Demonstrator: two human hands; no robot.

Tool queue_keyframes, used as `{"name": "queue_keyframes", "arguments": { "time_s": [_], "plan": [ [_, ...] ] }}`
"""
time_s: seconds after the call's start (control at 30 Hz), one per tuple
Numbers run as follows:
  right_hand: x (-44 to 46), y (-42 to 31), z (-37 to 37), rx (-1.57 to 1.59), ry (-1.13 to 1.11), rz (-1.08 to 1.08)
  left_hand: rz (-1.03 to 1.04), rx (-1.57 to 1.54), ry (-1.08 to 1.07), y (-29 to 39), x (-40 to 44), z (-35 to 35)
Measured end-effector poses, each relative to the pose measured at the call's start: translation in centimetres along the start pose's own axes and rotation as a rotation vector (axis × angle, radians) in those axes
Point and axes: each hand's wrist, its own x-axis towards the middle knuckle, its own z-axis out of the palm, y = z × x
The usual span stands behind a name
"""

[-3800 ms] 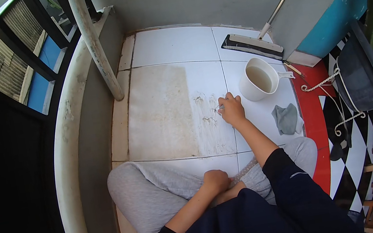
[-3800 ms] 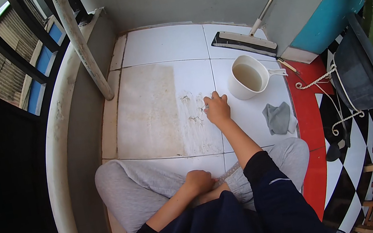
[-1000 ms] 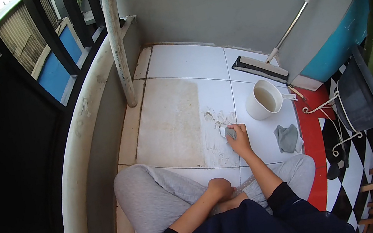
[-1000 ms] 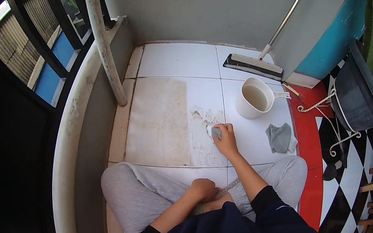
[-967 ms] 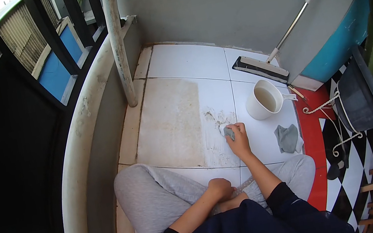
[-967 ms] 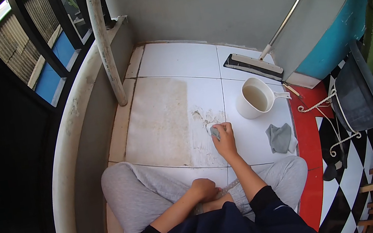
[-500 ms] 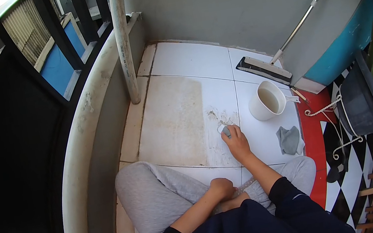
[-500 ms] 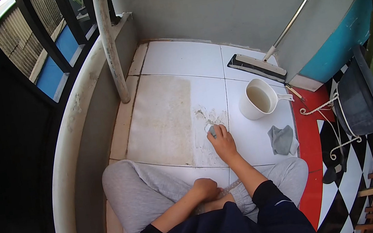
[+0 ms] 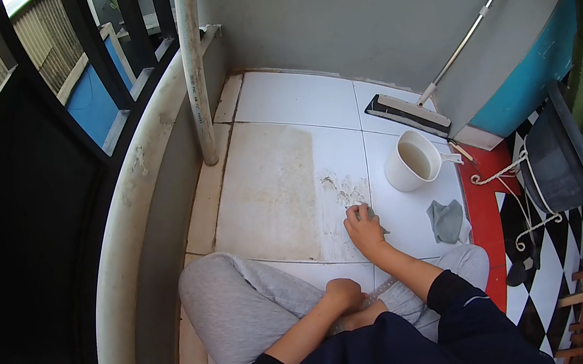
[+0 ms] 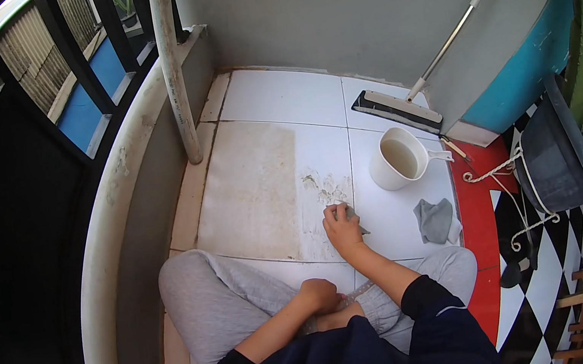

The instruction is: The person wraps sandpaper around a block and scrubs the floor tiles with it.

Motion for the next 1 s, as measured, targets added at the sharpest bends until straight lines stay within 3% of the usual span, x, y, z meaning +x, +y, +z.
{"name": "queue_keyframes", "arguments": {
  "time_s": [0.17,0.27,0.33,0.37,0.43,0.47,0.53,0.57,0.63,0.8,1.0],
  "plan": [
    [0.0,-1.0,0.3,-0.245,-0.009,-0.105,0.02,0.007,0.01,-0.1,0.2,0.3],
    [0.5,-0.8,-0.3,-0.14,-0.081,-0.23,0.017,0.001,0.015,0.0,0.1,0.2],
    [2.1,1.3,-2.8,0.343,-0.362,-0.285,0.011,-0.007,0.02,-0.1,0.3,0.3],
    [2.8,2.7,-3.0,0.343,-0.363,-0.289,0.008,-0.014,0.023,-0.1,0.4,0.5],
    [3.7,5.9,-3.2,1.077,-0.352,-0.02,0.009,-0.019,0.011,0.0,0.4,0.3],
    [3.8,6.8,-3.5,1.076,-0.354,-0.022,0.009,-0.018,0.001,0.0,0.3,0.2],
    [3.6,8.2,-4.6,1.817,-0.632,0.538,0.007,-0.022,0.003,0.0,0.3,0.1],
    [3.1,8.4,-4.2,1.815,-0.632,0.541,0.006,-0.023,0.004,0.1,0.2,0.1],
    [1.6,8.2,-3.0,2.155,-0.674,0.723,0.013,-0.024,0.001,0.1,0.3,0.1],
    [-0.1,7.1,-0.9,2.225,-0.606,0.847,0.008,-0.037,-0.003,0.0,0.6,0.4],
    [0.9,5.9,-0.2,2.08,-0.544,0.94,0.006,-0.028,-0.012,0.0,0.6,0.4]
  ]
}}
